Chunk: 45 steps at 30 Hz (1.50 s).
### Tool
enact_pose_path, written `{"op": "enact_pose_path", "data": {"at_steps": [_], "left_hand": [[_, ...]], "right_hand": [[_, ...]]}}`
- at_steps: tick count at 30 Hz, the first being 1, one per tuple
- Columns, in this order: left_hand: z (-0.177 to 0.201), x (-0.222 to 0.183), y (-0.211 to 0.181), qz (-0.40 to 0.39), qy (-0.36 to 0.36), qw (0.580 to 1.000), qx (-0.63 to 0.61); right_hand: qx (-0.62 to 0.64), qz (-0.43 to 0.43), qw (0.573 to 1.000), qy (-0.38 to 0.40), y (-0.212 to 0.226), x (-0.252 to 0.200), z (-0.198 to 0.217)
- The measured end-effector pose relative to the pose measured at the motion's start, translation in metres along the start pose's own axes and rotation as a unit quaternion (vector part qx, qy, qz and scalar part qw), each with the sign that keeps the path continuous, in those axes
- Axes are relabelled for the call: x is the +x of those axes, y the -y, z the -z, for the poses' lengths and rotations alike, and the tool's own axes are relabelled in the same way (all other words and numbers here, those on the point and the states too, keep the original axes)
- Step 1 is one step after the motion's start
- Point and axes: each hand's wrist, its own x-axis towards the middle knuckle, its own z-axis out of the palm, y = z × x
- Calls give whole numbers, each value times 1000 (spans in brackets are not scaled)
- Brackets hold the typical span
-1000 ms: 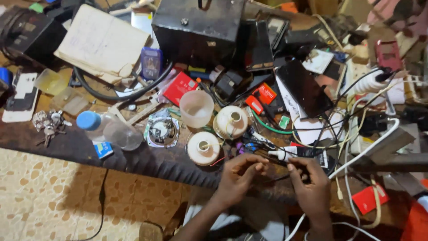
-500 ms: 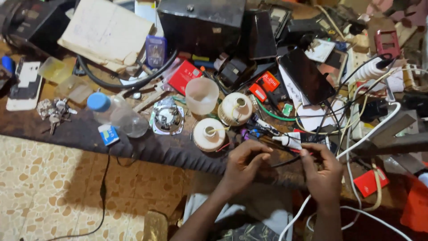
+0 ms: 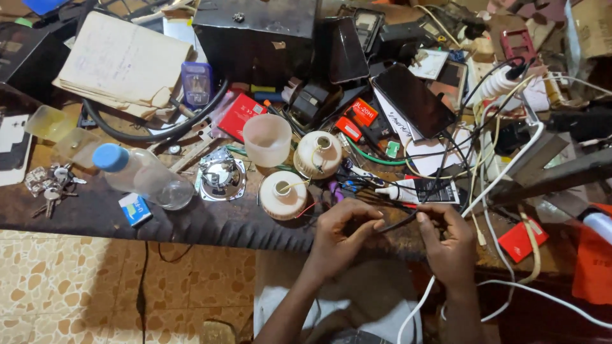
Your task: A person is manually stripping the insulation from an electrical wire and twisting the copper strands on a cluttered workbench.
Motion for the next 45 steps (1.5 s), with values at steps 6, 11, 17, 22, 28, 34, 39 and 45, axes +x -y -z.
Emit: {"op": "enact_pose_path", "data": {"at_steps": [6, 11, 17, 22, 28, 34, 39, 45], "left_hand": [[-1, -1, -5, -3, -25, 1000, 16], [-2, -2, -6, 23, -25, 999, 4], [-6, -6, 1, 98, -35, 992, -71], [-3, -4, 5, 32, -14, 999, -19], [-2, -9, 13, 22, -16, 999, -41], [4, -25, 10, 39, -114, 992, -35], [5, -28, 9, 81, -99, 989, -69], [8, -29, 8, 52, -86, 994, -38]], "right_hand": [[-13, 12, 1000, 5, 1, -3, 2], [-14, 9, 1000, 10, 3, -4, 4], [-5, 8, 1000, -8, -2, -5, 3], [-2, 11, 1000, -13, -2, -5, 3], [65, 9, 997, -30, -7, -5, 6], [-2, 19, 1000, 23, 5, 11, 14], [-140, 21, 990, 18, 14, 58, 9], [-223, -47, 974, -18, 2, 106, 6]]}}
